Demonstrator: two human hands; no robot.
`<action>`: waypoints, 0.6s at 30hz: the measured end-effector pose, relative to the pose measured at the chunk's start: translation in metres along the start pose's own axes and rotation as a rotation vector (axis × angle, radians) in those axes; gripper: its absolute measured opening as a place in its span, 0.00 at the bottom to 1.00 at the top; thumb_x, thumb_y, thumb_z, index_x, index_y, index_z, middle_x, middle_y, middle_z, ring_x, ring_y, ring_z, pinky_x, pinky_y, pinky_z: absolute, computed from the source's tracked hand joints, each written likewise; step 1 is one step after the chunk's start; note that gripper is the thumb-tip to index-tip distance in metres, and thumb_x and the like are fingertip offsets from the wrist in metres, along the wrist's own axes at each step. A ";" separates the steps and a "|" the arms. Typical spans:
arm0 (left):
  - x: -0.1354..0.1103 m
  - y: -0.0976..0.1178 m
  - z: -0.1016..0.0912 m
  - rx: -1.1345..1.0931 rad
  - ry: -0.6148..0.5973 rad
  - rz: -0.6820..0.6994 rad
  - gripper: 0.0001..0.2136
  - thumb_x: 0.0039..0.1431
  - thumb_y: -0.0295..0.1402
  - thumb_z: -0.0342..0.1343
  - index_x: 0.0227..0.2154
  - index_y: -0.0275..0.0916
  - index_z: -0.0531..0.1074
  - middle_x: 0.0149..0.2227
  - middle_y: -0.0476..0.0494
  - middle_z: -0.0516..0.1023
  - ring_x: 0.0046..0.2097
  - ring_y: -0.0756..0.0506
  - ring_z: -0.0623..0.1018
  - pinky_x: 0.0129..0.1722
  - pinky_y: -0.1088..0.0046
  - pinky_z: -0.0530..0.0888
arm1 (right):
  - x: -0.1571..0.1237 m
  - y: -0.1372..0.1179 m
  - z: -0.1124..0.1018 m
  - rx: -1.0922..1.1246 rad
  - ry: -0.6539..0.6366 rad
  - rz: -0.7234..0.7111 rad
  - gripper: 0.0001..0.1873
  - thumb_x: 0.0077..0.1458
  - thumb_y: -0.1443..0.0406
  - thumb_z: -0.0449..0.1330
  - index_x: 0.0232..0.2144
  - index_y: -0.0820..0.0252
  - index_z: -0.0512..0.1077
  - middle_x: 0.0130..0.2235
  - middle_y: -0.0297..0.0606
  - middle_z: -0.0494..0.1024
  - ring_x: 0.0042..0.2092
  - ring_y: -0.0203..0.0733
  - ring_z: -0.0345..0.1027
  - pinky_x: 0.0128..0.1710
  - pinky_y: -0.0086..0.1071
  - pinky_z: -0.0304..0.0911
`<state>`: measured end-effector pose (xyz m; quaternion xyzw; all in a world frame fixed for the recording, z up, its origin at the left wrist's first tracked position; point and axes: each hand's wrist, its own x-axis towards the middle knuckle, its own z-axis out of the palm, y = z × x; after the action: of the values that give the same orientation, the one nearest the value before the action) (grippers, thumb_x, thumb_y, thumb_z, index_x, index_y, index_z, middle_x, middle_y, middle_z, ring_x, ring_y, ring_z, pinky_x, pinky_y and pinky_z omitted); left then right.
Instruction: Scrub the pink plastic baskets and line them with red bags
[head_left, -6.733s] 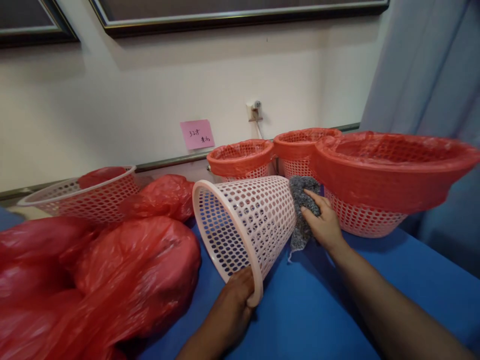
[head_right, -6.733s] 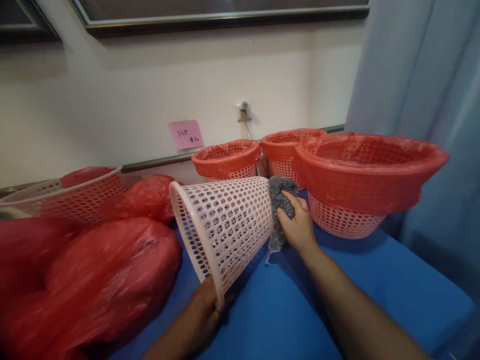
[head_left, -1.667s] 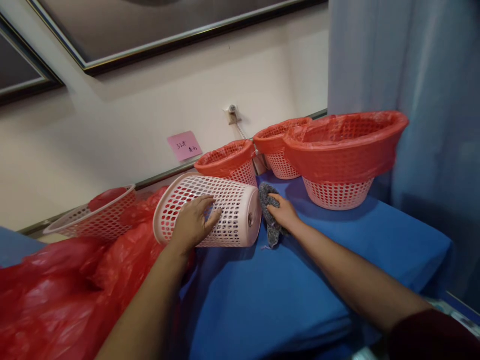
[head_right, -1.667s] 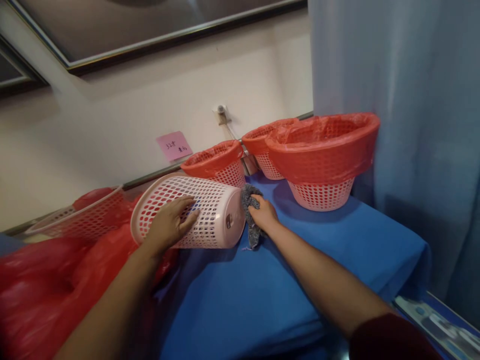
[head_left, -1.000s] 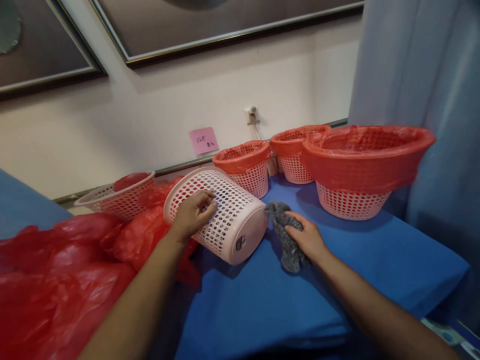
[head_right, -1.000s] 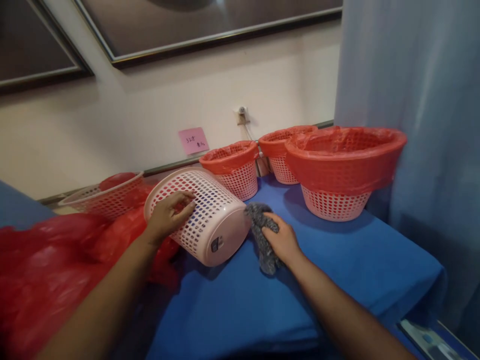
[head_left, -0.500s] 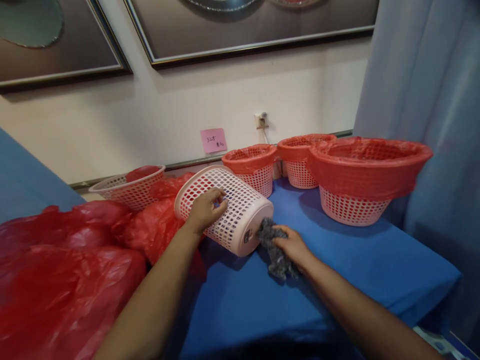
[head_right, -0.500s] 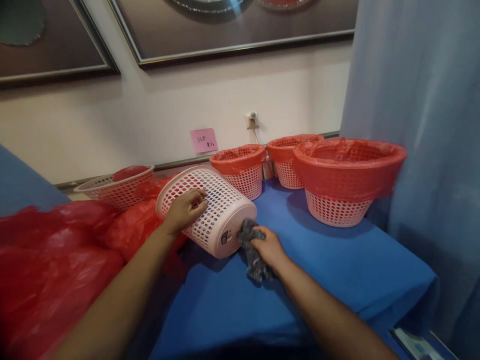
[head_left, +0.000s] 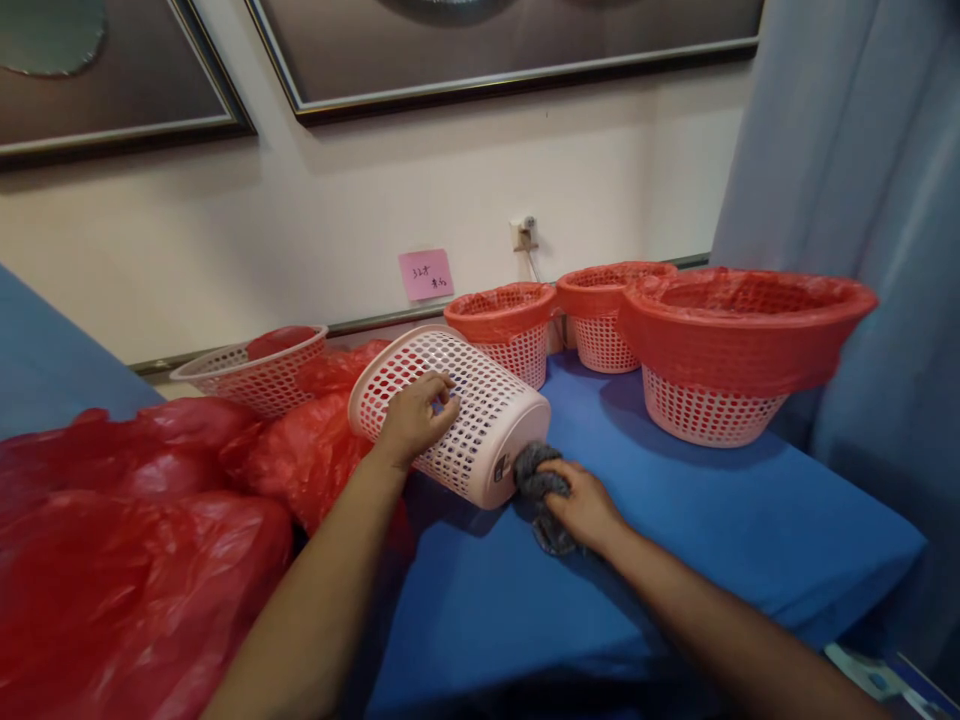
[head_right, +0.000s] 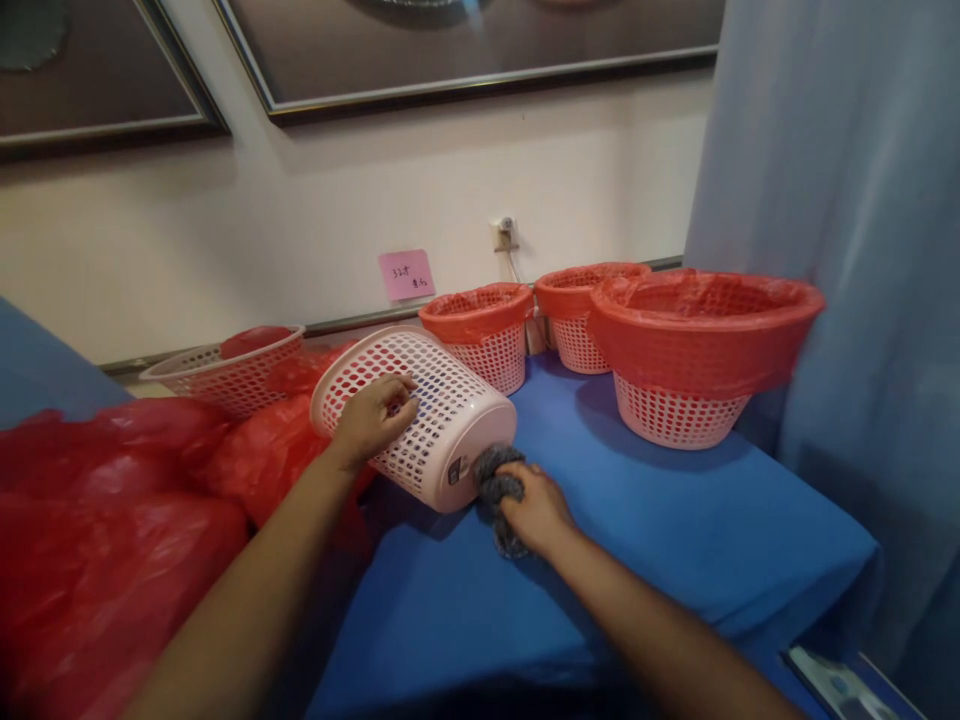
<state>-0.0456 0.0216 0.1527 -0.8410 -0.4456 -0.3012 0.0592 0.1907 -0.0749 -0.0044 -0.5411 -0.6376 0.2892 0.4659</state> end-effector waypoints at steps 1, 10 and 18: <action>0.000 0.000 0.001 0.003 0.000 -0.003 0.09 0.58 0.37 0.51 0.24 0.42 0.65 0.44 0.41 0.80 0.45 0.40 0.79 0.46 0.63 0.74 | 0.004 -0.001 -0.004 0.037 0.090 0.001 0.22 0.51 0.69 0.57 0.49 0.53 0.75 0.46 0.38 0.77 0.48 0.46 0.72 0.54 0.40 0.66; -0.005 0.010 -0.001 0.078 -0.015 -0.022 0.18 0.61 0.39 0.54 0.53 0.40 0.71 0.47 0.40 0.79 0.47 0.38 0.79 0.49 0.59 0.75 | -0.013 -0.018 0.005 -0.180 -0.231 -0.335 0.24 0.50 0.73 0.58 0.49 0.52 0.75 0.47 0.40 0.71 0.44 0.43 0.71 0.46 0.35 0.69; 0.004 0.031 -0.004 0.298 -0.231 0.267 0.22 0.69 0.41 0.49 0.63 0.50 0.67 0.68 0.44 0.67 0.66 0.35 0.66 0.65 0.48 0.59 | -0.015 -0.004 -0.004 -0.083 -0.270 -0.297 0.26 0.49 0.75 0.57 0.49 0.53 0.75 0.46 0.38 0.73 0.46 0.43 0.72 0.50 0.36 0.69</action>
<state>-0.0216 0.0046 0.1632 -0.9034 -0.3736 -0.1235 0.1706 0.1926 -0.0907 -0.0038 -0.4161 -0.7785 0.2608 0.3909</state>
